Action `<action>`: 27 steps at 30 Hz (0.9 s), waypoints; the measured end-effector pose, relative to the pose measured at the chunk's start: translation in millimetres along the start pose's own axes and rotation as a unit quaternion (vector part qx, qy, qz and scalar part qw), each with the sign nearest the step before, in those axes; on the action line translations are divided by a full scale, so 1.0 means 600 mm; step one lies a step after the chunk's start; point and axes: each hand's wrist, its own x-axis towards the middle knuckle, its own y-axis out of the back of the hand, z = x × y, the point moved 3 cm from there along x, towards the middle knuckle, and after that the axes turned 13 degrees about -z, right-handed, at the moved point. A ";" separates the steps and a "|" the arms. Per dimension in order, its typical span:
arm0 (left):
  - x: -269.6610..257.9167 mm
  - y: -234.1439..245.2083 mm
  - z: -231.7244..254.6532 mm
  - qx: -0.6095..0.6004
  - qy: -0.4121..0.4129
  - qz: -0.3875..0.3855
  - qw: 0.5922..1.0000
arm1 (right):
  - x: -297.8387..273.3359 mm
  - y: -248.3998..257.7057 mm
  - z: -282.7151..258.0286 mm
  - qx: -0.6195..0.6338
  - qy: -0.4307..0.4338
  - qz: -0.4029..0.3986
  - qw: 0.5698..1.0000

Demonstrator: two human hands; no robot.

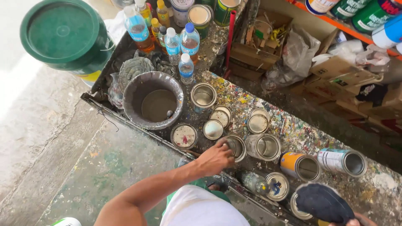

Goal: Inspecting and cleaning small paint cans by opening lids, checking contents, and wiping with a cloth.

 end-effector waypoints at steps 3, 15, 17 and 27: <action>0.008 0.051 -0.026 -0.167 0.086 0.102 0.977 | 0.046 0.002 -0.007 -0.095 0.074 0.005 0.993; 0.060 0.204 0.007 -0.757 0.084 0.171 0.625 | -0.019 -0.421 -0.256 -0.190 0.306 -0.086 0.929; 0.055 0.222 -0.023 -0.755 0.085 0.152 0.633 | -0.005 -0.440 -0.276 -0.157 0.333 -0.019 0.930; 0.035 0.438 -0.164 -0.242 0.012 0.059 0.969 | 0.007 -0.654 -0.434 -0.331 0.272 -0.036 0.903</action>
